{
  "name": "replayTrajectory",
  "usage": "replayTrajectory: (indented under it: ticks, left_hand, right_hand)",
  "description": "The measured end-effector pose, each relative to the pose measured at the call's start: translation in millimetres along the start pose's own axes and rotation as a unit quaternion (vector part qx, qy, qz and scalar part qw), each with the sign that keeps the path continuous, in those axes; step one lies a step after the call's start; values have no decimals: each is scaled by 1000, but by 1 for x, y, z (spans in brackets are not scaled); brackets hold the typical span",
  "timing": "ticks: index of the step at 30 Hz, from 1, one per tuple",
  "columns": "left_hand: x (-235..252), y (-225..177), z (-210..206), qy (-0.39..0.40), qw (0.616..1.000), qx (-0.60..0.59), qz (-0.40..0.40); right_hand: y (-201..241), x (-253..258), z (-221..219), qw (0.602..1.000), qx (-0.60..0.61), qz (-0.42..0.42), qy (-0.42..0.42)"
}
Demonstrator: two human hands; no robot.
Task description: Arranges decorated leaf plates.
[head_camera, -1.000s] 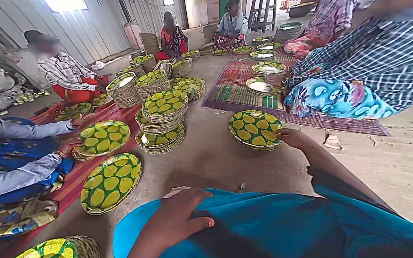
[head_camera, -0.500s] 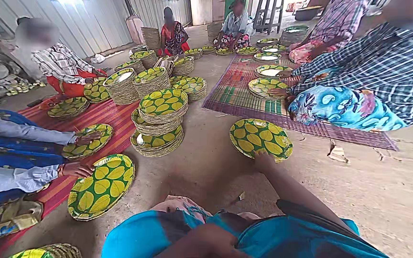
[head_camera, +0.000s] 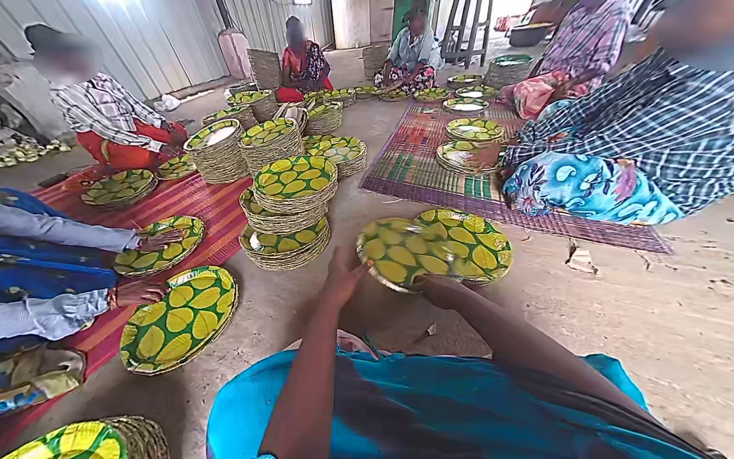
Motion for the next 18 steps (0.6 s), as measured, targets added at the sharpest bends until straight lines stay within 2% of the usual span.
replayTrajectory:
  ticks: [2,3,5,7,10,12,16,18]
  left_hand:
    - [10,63,7,-76,989,-63,111]
    - [8,88,10,-94,976,-89,174]
    - [2,122,18,-126,944,-132,276]
    - [2,133,21,-140,936,-107,303]
    - [5,109,7,-56,962,121,238]
    - [4,92,-27,30,943,282,173]
    - [-3,104,-112,219,882,413,58]
    - [-9,111,-132,234,869,434,30]
  right_hand:
    - [16,8,-5,993,33,114,-20]
    - [17,11,-4,990,51,122,-41]
    - [0,17,0,997,43,23,-68]
    - [-31,16,-2,990,14,-135,-48]
    - [-86,1,-23,962,5,-272,-11]
    - [-108,-7,-33,951,-27,-307,15]
    - [-92,-12,-11,951,-47,-307,-5]
    - [-70,-7,-3,965,-51,-258,-14]
Point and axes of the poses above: each hand's wrist, its own x-axis towards the middle knuckle, its own z-axis out of the back of the hand, y = z × x, the point moved 8 cm from there along x, towards the middle knuckle, and after that the axes turned 1 degree about y, right-handed, at the moved point
